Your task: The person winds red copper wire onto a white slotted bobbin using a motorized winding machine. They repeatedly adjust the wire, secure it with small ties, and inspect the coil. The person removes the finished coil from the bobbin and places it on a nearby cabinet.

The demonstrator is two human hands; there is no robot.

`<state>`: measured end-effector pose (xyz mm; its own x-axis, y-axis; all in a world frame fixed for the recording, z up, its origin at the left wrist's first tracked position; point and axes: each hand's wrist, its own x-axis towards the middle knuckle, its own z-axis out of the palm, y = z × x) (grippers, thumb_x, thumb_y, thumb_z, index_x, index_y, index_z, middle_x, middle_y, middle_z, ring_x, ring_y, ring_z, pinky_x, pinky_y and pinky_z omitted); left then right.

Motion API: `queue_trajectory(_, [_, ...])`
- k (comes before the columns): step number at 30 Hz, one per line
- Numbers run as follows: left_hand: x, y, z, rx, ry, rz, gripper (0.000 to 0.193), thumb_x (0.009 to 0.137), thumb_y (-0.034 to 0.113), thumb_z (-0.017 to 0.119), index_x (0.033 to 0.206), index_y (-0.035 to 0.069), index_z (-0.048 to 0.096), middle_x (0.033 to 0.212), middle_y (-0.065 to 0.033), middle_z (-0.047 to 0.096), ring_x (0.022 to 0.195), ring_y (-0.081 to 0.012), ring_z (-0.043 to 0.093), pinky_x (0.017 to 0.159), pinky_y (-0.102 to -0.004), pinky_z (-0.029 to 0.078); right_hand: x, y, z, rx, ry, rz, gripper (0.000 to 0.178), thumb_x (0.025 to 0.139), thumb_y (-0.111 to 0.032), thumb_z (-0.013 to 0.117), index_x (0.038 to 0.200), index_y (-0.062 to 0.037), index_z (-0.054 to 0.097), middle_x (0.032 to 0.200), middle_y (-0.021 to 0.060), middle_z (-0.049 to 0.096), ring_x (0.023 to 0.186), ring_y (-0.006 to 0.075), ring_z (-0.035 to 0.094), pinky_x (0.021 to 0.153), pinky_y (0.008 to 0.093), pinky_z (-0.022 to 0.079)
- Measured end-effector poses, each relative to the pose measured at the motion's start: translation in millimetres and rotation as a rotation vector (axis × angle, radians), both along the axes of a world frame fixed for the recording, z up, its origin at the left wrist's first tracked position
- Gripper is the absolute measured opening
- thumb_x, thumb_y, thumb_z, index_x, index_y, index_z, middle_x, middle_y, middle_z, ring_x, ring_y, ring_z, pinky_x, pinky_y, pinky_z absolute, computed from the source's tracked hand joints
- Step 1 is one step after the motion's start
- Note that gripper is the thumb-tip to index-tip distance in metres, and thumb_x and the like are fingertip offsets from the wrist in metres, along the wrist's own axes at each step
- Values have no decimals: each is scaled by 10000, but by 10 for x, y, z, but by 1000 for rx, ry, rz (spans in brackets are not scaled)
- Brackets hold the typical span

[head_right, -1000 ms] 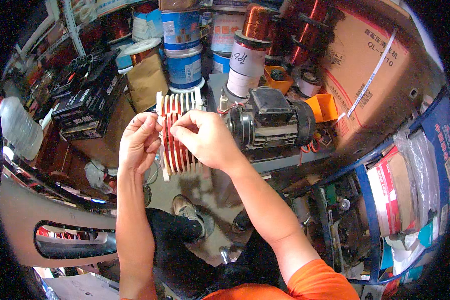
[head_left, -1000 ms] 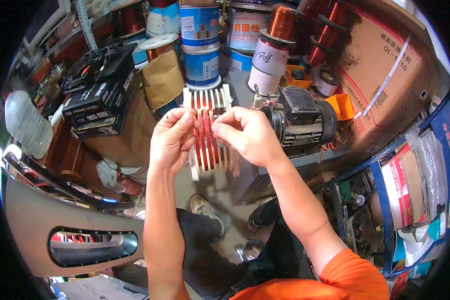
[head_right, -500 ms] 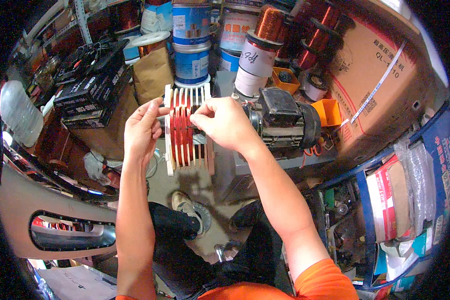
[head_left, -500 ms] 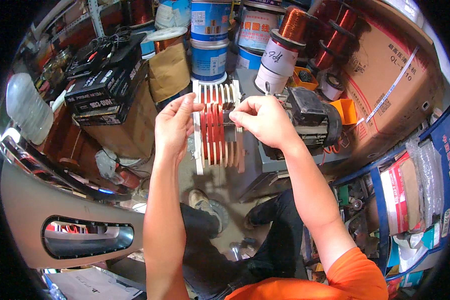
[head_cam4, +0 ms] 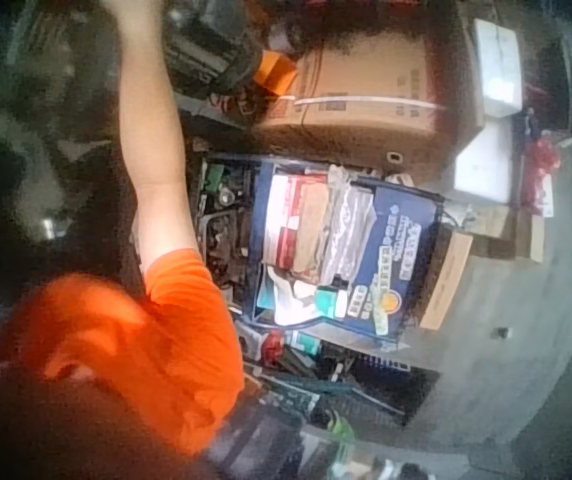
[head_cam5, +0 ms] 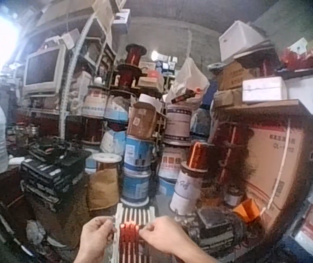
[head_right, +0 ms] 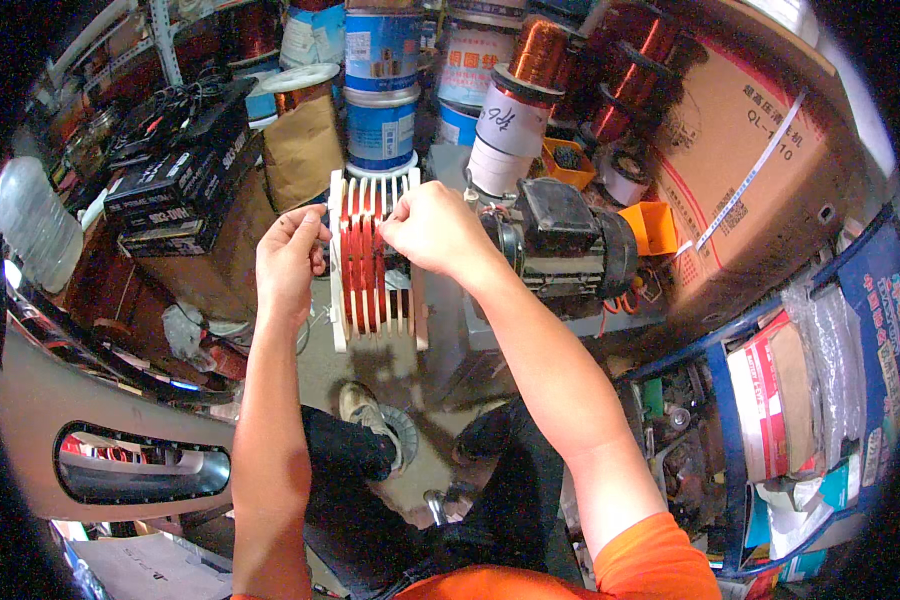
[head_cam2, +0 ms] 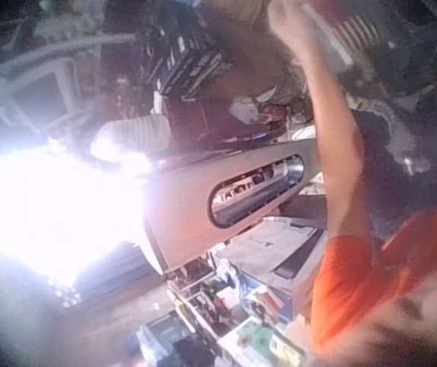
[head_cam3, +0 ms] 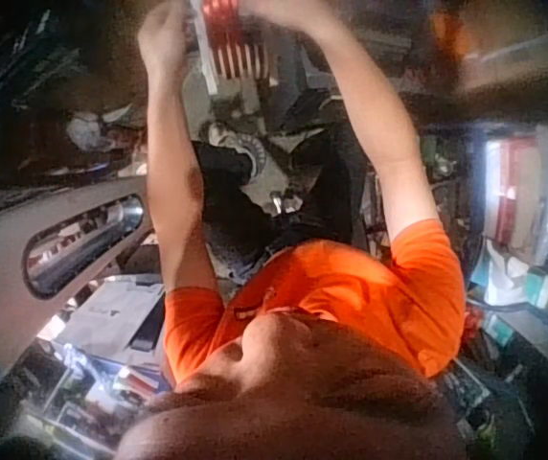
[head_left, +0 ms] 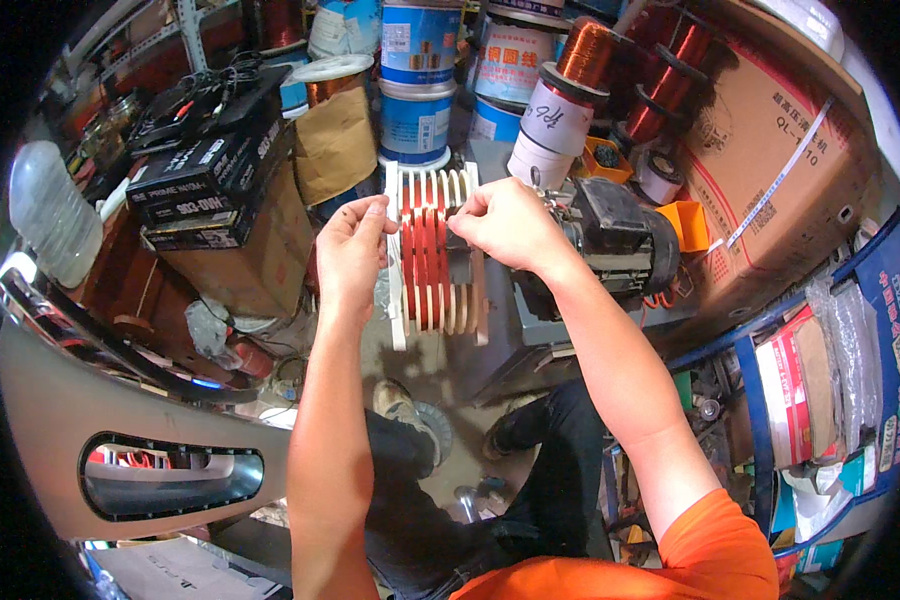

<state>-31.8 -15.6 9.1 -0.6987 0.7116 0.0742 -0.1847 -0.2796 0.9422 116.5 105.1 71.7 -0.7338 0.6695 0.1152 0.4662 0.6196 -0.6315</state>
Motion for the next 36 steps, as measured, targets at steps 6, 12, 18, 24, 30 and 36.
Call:
queue_trajectory(6, [-1,-1,-23,-30,22,-8,195,975,180,586,1066,12,626,730,30,560,555,-32,426,484,-194,336,-115,5,-109,116,-18,7,231,801,-197,702,836,31,720,703,140,692,629,166,646,638,318,515])
queue_trajectory(12, [9,-9,-6,-92,52,6,196,965,193,603,1047,20,641,719,41,552,559,-26,422,488,-195,322,-33,-109,-320,111,203,21,201,859,-181,675,892,16,700,729,139,695,648,185,654,636,336,502])
queue_trajectory(18, [47,38,-54,-127,273,49,216,955,173,610,1067,-7,652,779,5,627,649,-50,524,577,-221,427,43,-222,-413,161,344,30,144,857,-140,666,881,2,674,804,143,686,722,227,646,675,348,499])
queue_trajectory(24, [67,77,-94,-225,709,86,238,903,126,648,1120,34,679,841,-67,655,739,-124,590,689,-280,485,70,-243,-456,174,443,65,99,826,-96,662,818,1,640,834,152,660,821,339,643,728,413,503])
queue_trajectory(30, [79,134,-27,-243,974,192,215,840,113,680,1042,44,702,859,-153,646,778,-268,639,746,-367,508,76,-190,-500,184,471,86,86,824,-83,659,829,1,643,836,155,659,811,341,644,723,416,501])
queue_trajectory(36, [100,111,0,-168,1043,182,113,853,87,665,932,7,659,840,-124,644,769,-232,630,733,-334,504,20,-130,-431,190,387,98,132,841,-102,673,889,21,681,835,152,686,728,240,670,669,336,507])
